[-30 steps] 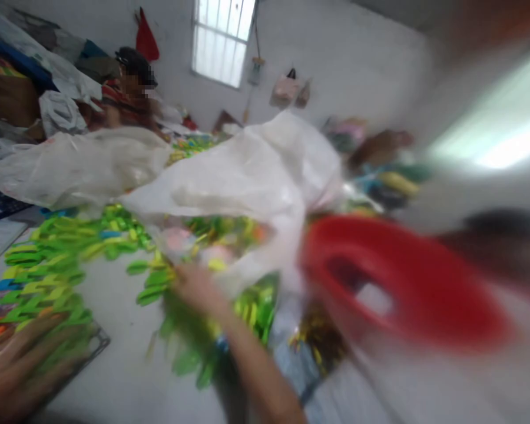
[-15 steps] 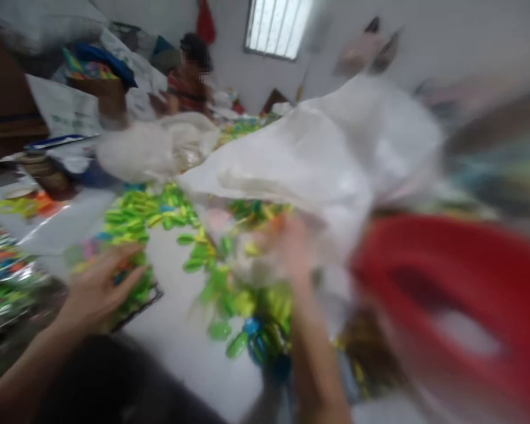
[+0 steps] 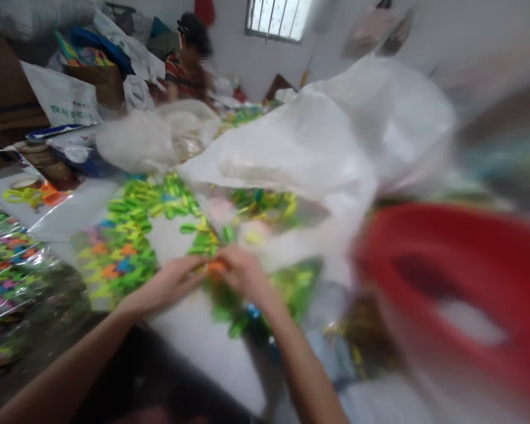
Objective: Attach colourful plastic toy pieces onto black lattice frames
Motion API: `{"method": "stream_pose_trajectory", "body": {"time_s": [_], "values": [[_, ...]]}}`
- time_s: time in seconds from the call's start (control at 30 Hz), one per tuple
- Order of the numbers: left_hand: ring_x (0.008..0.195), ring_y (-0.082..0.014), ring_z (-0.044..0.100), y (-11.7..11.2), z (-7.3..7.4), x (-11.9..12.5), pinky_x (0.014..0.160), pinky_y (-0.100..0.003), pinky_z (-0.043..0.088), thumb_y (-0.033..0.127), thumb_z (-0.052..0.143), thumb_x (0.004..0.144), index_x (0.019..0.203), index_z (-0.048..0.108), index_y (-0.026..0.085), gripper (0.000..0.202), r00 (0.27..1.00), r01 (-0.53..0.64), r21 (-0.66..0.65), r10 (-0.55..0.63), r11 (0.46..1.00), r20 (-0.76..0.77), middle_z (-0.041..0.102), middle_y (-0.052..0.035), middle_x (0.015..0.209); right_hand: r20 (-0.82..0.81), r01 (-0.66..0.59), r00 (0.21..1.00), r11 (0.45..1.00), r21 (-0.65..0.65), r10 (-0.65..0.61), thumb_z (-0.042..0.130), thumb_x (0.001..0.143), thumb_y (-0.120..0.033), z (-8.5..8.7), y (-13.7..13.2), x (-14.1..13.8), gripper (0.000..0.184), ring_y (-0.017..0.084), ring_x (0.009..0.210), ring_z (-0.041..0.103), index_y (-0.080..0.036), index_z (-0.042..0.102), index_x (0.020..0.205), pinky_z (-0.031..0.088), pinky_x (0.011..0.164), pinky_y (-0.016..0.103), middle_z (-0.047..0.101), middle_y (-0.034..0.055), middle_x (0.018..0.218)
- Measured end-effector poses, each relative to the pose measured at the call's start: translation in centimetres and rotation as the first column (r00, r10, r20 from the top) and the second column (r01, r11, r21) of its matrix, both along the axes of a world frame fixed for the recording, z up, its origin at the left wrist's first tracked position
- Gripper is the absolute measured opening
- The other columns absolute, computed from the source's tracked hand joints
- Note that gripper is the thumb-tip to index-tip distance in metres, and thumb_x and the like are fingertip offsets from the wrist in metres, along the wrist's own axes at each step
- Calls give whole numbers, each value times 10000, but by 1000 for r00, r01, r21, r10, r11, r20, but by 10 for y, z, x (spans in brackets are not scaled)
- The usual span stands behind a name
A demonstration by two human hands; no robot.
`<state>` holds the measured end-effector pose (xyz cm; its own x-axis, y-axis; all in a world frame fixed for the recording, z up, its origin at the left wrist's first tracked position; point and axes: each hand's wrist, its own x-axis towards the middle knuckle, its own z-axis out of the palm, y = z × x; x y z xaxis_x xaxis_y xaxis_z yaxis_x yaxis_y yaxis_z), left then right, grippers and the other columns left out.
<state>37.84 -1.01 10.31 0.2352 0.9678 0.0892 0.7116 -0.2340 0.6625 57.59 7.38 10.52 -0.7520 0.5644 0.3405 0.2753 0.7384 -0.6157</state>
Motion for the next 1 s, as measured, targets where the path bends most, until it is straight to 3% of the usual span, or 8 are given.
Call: {"method": "stream_pose_trajectory", "body": {"time_s": [0.27, 0.37, 0.47, 0.6, 0.73, 0.8, 0.9, 1.0], "values": [[812, -232, 656, -45, -39, 15, 785, -369, 524, 369, 401, 943, 993, 591, 184, 270, 985, -153, -11, 154, 988, 78, 684, -75, 894, -20, -55, 998, 946, -319, 51, 668, 833, -239, -3, -26, 5, 161, 181, 909, 642, -202, 715, 982, 487, 854, 309, 707, 35, 942], [807, -208, 654, -47, -36, 10, 758, -339, 541, 406, 427, 930, 1036, 592, 182, 298, 868, -364, -81, 369, 928, 332, 692, -58, 896, -91, 53, 990, 876, -479, -110, 706, 777, -297, -15, -32, 4, 438, 212, 1036, 625, -212, 636, 1201, 497, 916, 353, 669, 75, 1151], [919, -212, 651, -43, -31, 8, 822, -347, 556, 420, 456, 911, 1014, 623, 176, 313, 744, -465, -126, 464, 876, 482, 690, -73, 1004, -107, 145, 964, 821, -552, -242, 679, 758, -311, -34, -47, -15, 411, 196, 873, 631, -195, 647, 1150, 530, 797, 333, 674, 63, 1001], [1124, -236, 604, -45, -21, 1, 974, -388, 513, 437, 453, 913, 1060, 650, 185, 352, 768, -474, -3, 415, 881, 488, 643, -105, 1206, -166, 79, 962, 803, -591, -216, 624, 811, -412, -45, -69, -58, 251, 171, 691, 584, -177, 664, 888, 506, 660, 290, 630, 21, 755], [1254, -254, 523, -48, 6, -46, 1091, -442, 416, 463, 476, 935, 1315, 505, 176, 477, 821, -570, 286, 525, 770, 225, 566, -125, 1337, -202, 157, 911, 754, -638, -360, 625, 796, -446, -46, -64, -91, 278, 174, 656, 584, -171, 615, 835, 497, 627, 282, 639, 31, 727], [1311, -282, 469, -43, 14, -75, 1134, -487, 349, 489, 512, 919, 1331, 500, 167, 523, 892, -410, 360, 450, 838, -33, 531, -140, 1382, -140, 189, 932, 777, -601, -335, 623, 777, -370, -58, -57, -107, 188, 167, 656, 584, -185, 600, 798, 488, 624, 264, 644, 22, 720], [1370, -354, 394, -32, 7, -99, 1157, -593, 232, 527, 643, 823, 1306, 545, 169, 608, 895, -126, 193, 195, 973, -400, 486, -174, 1440, 92, 274, 959, 785, -556, -269, 601, 753, -272, -88, -54, -131, 128, 155, 589, 548, -190, 562, 663, 431, 557, 235, 597, -1, 602], [1328, -350, 441, -26, -10, -100, 1162, -618, 170, 536, 661, 808, 1262, 579, 168, 591, 850, -62, 51, 80, 997, -521, 556, -168, 1358, 135, 252, 968, 807, -534, -212, 571, 750, -197, -113, -57, -149, 63, 169, 622, 575, -177, 609, 704, 430, 582, 240, 638, 15, 644]]}}
